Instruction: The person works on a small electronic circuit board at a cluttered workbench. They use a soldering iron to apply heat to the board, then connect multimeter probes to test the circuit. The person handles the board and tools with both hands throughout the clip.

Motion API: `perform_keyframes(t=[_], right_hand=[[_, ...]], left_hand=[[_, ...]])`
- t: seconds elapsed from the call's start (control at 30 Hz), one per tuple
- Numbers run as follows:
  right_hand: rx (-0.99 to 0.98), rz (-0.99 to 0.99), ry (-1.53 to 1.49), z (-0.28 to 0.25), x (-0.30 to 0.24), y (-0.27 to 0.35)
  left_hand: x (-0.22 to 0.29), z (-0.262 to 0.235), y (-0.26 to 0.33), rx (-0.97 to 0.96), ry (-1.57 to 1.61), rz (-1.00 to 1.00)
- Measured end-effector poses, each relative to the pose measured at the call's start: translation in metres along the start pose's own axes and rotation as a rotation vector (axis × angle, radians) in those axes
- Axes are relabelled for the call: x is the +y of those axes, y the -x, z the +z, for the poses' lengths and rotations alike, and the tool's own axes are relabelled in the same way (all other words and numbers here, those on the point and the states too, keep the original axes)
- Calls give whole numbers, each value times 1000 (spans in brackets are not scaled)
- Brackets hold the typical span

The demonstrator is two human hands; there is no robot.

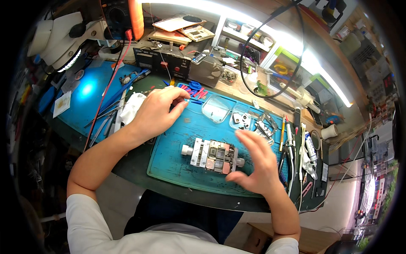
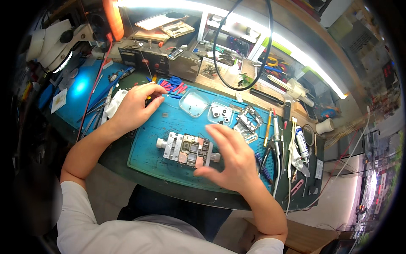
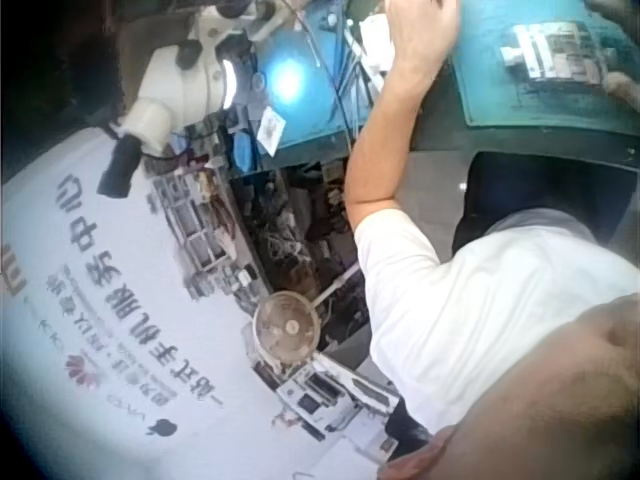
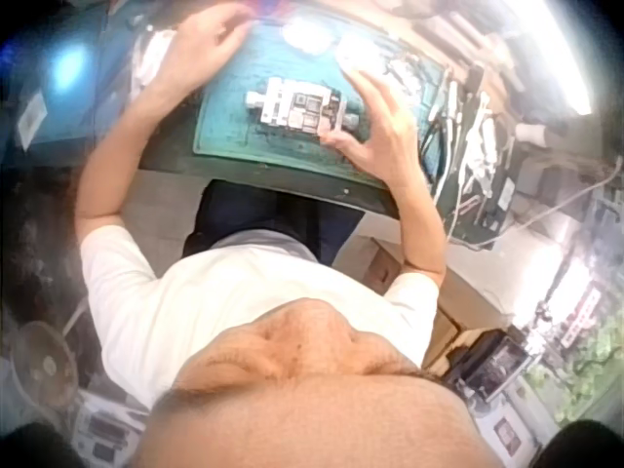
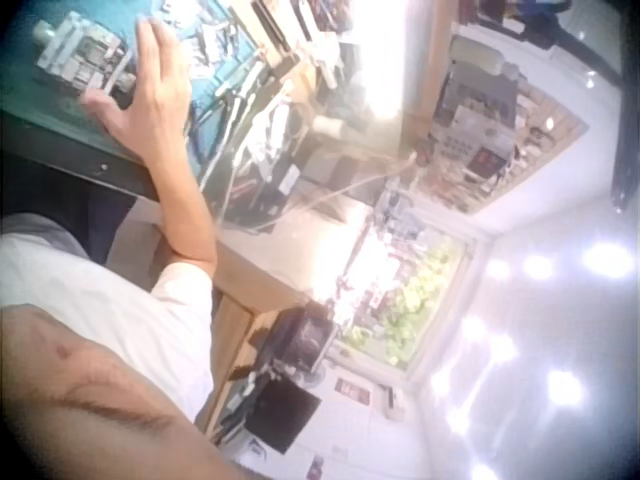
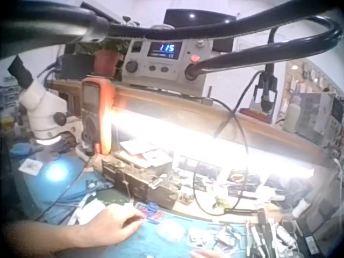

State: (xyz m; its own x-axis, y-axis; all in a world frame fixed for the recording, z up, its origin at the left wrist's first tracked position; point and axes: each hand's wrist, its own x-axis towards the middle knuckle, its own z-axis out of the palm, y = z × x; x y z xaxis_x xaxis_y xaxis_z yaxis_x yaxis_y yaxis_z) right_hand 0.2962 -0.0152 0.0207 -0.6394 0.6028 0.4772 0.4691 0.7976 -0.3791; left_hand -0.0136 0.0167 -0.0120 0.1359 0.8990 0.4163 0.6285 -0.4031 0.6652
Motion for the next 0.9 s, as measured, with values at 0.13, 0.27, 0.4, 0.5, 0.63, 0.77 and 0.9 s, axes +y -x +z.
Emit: perform_keyframes(t=[0.13,0.27,0.4,0.5,0.63,0.77,0.9], right_hand=[[314,93,-74,-5,16,18],[498,227,-122,-8,12,20],[543,240,-125,-6,17,22],[590,151,-160,-3,19,17],[590,99,-34,0,24,15],[605,191,-168,-1,26,17],[587,201,-161,-3,25,16]], left_hand=[[5,-6,-3,59,-1,-8],[7,-20,-10,214,121,-90],[8,-34,-12,350,250,-81],[-1,-30,-16,444,313,59],[-5,-26,-18,425,165,47],[0,-23,-14,275,44,20],[-6,-26,-10,-33,-76,70]])
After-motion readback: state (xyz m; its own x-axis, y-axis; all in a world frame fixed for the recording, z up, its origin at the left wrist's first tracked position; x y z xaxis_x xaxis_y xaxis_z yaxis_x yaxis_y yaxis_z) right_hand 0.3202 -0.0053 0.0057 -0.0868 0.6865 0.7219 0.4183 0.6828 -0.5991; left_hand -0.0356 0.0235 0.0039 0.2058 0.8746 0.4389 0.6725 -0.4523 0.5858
